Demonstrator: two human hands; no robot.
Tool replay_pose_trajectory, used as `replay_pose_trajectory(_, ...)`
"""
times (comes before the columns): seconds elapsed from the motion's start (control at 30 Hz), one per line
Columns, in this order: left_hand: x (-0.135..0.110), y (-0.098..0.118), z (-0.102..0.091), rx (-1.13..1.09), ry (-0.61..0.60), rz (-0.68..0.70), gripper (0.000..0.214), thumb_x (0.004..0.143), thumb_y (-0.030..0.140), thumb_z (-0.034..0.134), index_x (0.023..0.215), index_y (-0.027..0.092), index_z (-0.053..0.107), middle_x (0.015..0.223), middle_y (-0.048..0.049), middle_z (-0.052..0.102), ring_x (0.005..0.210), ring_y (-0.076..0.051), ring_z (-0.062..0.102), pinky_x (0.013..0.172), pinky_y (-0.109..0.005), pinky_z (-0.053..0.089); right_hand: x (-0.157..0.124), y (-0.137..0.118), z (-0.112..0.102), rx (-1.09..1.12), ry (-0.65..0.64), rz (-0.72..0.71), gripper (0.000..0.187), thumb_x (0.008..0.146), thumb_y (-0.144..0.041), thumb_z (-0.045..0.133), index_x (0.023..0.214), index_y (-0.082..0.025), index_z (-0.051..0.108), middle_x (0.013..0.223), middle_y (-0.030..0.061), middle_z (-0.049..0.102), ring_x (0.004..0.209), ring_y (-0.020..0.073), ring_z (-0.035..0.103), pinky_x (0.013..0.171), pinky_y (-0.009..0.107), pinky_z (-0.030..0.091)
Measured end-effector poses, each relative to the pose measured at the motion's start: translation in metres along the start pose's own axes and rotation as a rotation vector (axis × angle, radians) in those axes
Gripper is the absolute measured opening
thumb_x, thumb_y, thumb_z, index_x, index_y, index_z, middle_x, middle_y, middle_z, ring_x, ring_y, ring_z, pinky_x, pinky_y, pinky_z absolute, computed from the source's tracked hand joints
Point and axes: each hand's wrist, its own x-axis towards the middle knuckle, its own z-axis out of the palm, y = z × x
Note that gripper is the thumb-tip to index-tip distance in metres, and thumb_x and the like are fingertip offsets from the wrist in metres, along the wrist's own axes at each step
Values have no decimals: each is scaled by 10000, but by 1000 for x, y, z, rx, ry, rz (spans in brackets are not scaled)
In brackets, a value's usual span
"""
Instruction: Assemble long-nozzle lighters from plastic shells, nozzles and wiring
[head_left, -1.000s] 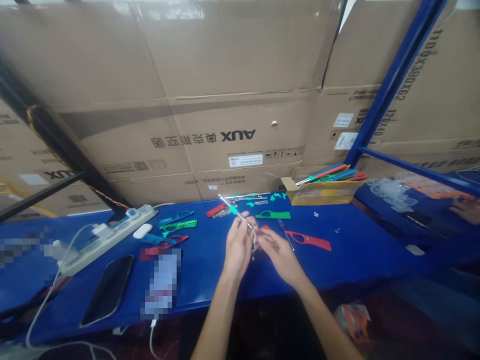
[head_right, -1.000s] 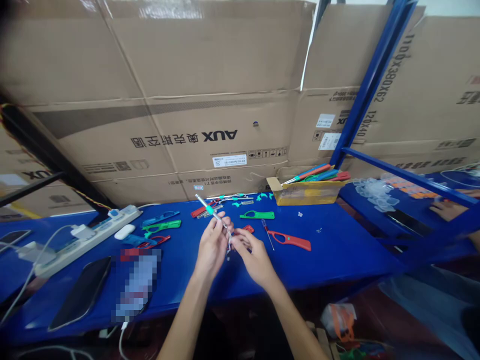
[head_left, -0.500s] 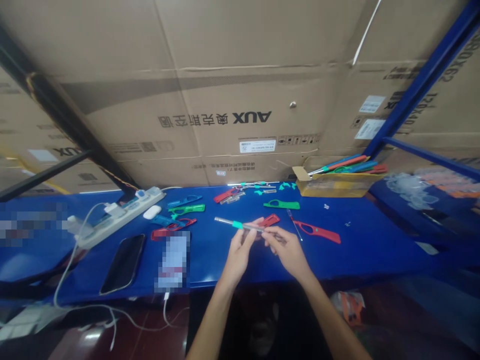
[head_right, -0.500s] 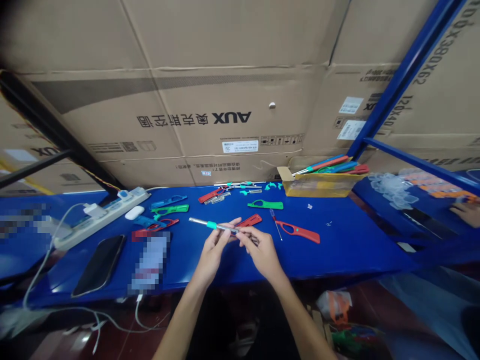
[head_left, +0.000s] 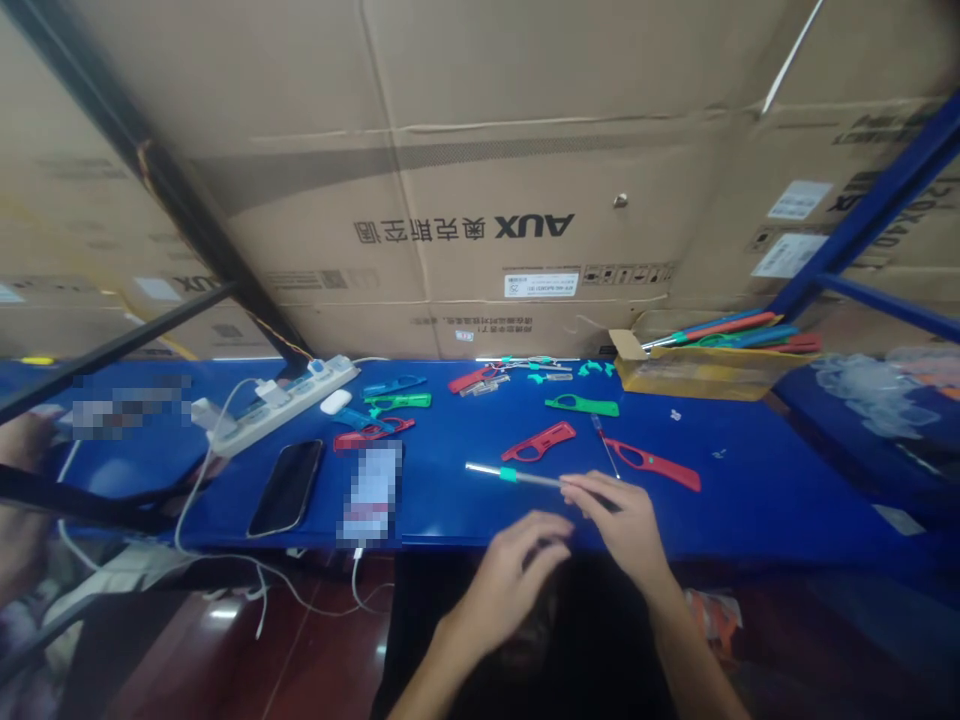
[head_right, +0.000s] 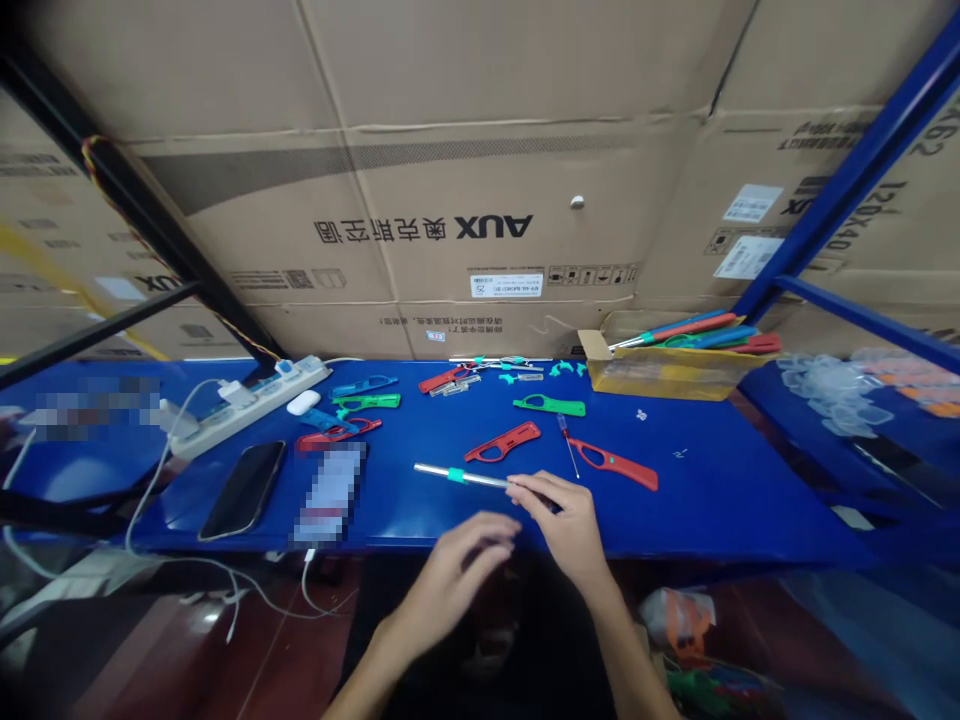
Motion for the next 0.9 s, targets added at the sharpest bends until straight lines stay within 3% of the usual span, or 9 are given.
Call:
replay_pose_trajectory(0.07,0,5,8,222,26,258,292,1006,225,539,1255,260,686,1318,-92,681,1274,-264,591,1102,-452,452,-4,-3,-9,-87,-1,-94,130,877,-339,719,888,-263,824,793,29,763,663,186,684,645,311,564)
replay_pose_trajectory(0.1,4,7,9,324,99,328,351,1001,208,544,1336,257,634,1408,-98,625,1369,-275,513,1149,-481,401,-5,-4,-12,-115,-7,-129,130,888,-336,712,893,-266,822,810,30,769,696,196,700,673,318,574)
replay_pose_trajectory(0.17,18,6,6,502,212,323,489,1006,235,546,1491,234,480,1558,-120,473,1488,-295,364,1200,-532,319,-6,-5,-15,-150,4,-175,128,897,-332,709,894,-263,817,817,29,774,712,203,712,704,328,585)
replay_pose_trajectory(0.27,39,-4,-7,643,100,351,412,1049,246,458,1454,285,521,1410,-86,627,1302,-252,582,1121,-485,406,-4,-1,-16,-191,48,-200,133,897,-350,714,898,-251,803,832,35,775,731,208,717,741,342,594)
replay_pose_trajectory(0.37,46,-18,-21,703,76,384,388,1066,194,400,1413,256,560,1217,-78,724,1090,-208,674,921,-381,492,3,10,-22,-242,39,-170,281,903,-414,700,1134,-262,754,1069,61,772,927,236,725,855,378,592)
replay_pose_trajectory(0.47,42,-30,-36,762,115,334,373,1063,175,408,1391,257,567,1212,-68,711,1079,-189,654,868,-344,475,9,33,-38,-317,138,-101,436,957,-467,605,1346,-272,629,1350,92,660,1164,262,659,1001,445,539)
replay_pose_trajectory(0.63,33,-52,-64,866,166,192,343,1051,173,440,1335,279,601,1151,-48,702,964,-188,638,790,-331,465,10,80,-80,-514,394,-150,453,926,-526,625,1255,-219,671,1269,126,684,1174,299,646,1014,482,522)
replay_pose_trajectory(0.77,33,-66,-73,908,140,173,322,1037,140,441,1265,257,636,1144,-55,698,957,-201,618,781,-338,471,4,103,-107,-657,382,-247,356,957,-525,580,1081,-230,737,1150,104,733,1088,289,676,973,477,540)
replay_pose_trajectory(0.9,36,-68,-70,932,142,141,258,1037,163,449,1195,231,641,1145,-61,692,1000,-221,602,811,-361,467,4,102,-105,-702,349,-284,302,969,-485,584,1057,-244,744,1220,103,715,1152,297,647,985,489,540)
